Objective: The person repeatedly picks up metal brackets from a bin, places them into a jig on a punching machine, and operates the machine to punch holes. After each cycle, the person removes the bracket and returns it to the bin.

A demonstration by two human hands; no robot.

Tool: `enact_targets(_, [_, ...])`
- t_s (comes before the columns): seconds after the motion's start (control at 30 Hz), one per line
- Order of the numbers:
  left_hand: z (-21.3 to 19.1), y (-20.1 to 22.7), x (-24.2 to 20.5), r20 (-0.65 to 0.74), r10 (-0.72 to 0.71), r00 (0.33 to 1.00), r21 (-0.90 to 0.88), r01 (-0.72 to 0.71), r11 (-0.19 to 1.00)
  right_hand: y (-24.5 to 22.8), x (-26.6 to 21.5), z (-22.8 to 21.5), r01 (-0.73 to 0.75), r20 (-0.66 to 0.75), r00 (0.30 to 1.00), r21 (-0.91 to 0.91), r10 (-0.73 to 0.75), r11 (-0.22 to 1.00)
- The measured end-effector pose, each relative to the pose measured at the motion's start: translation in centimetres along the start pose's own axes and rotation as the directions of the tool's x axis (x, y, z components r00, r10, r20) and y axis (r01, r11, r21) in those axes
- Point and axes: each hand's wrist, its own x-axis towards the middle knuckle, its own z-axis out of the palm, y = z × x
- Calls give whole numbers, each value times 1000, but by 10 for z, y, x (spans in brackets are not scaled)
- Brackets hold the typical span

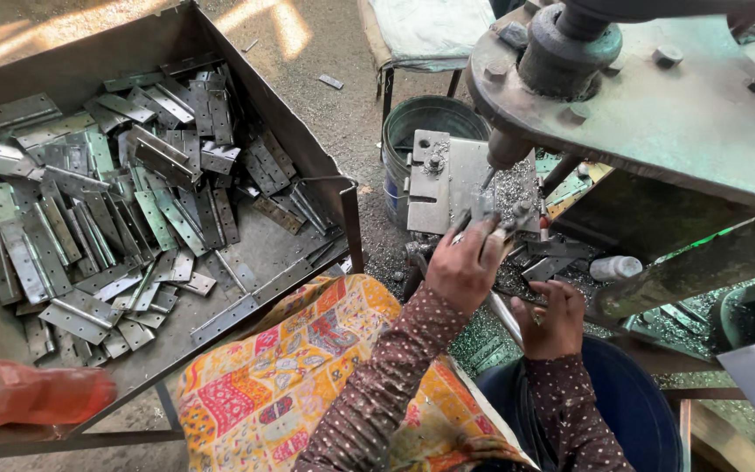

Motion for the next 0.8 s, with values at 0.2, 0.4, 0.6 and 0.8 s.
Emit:
enact_targets(0.2, [52,-33,16,307,-76,949,383,-50,922,4,4,-2,-261,183,944,-101,276,960])
enact_targets(0.4, [43,-71,8,497,-403,769,478,146,866,3,5,-1,-221,179,954,-114,238,969])
enact_targets(0.6, [11,-82,9,298,-361,884,537,158,829,0,11,-3,-233,213,944,-119,254,965])
enact_targets(0.8, [23,-33,-20,481,-404,778,415,203,887,2,6,0,-185,175,965,-76,196,980])
